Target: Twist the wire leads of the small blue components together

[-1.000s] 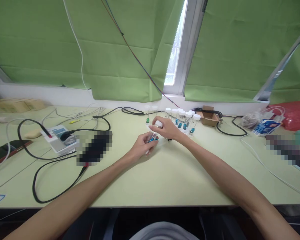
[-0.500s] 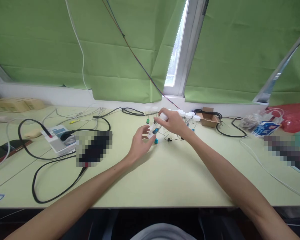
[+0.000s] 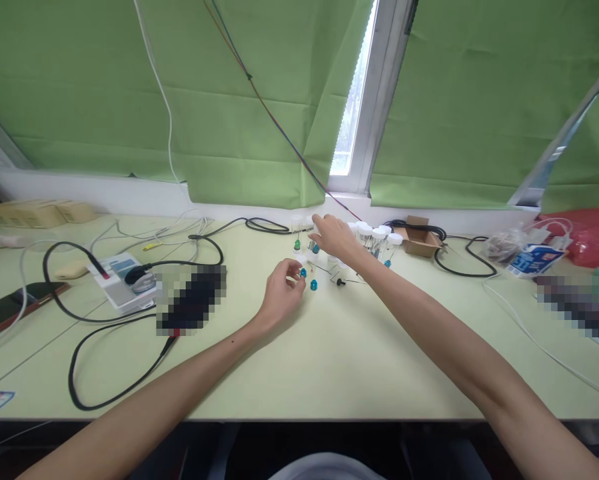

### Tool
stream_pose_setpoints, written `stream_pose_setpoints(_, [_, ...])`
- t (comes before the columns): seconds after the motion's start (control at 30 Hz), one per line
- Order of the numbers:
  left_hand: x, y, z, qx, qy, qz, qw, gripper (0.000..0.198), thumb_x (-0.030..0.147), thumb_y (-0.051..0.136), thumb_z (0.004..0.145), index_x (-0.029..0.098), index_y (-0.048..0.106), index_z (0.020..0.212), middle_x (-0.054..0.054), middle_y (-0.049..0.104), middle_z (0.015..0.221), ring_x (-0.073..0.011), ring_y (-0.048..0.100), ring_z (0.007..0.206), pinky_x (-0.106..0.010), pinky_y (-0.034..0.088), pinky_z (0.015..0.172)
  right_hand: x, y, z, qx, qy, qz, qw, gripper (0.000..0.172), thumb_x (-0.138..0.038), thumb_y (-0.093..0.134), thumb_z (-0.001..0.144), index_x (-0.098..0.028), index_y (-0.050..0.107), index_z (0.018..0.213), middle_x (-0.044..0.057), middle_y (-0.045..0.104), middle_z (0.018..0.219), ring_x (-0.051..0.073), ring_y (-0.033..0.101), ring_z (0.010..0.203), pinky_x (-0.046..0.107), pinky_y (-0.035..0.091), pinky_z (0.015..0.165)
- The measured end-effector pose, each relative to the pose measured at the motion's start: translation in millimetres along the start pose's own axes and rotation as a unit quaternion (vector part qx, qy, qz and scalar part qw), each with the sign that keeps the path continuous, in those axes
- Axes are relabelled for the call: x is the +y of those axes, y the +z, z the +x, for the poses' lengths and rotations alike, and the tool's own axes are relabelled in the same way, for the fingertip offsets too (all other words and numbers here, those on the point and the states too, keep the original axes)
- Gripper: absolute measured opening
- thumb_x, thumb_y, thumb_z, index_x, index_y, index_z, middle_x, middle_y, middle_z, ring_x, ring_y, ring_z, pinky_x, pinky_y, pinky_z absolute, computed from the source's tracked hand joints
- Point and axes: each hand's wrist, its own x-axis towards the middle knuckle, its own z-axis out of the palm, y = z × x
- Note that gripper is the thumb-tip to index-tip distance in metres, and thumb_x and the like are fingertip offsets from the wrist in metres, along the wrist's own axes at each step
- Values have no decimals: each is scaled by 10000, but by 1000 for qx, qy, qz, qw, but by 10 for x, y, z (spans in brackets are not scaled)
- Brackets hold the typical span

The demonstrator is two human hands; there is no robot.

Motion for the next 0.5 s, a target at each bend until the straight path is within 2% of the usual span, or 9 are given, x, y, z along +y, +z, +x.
stream_pose_setpoints(0.2, [17, -11, 3, -4, 0, 6, 1000, 174, 186, 535, 772, 200, 554, 944, -39, 604, 915, -152, 582, 808, -269, 482, 670, -8, 113, 34, -21, 26, -4, 999, 303, -335, 521, 939, -146, 480, 1173, 166, 593, 1067, 278, 604, 966, 338, 443, 754])
stream_pose_setpoints(0.5, [-19, 2, 1, -15, 2, 9, 1000, 200, 187, 533, 763, 204, 552, 962, -28, 592, 883, -147, 572, 769, -260, 468, 649, 37, 168, 43, -8, 41, 4, 999, 297, -326, 536, 932, -146, 465, 1157, 158, 590, 1051, 276, 608, 949, 334, 448, 747])
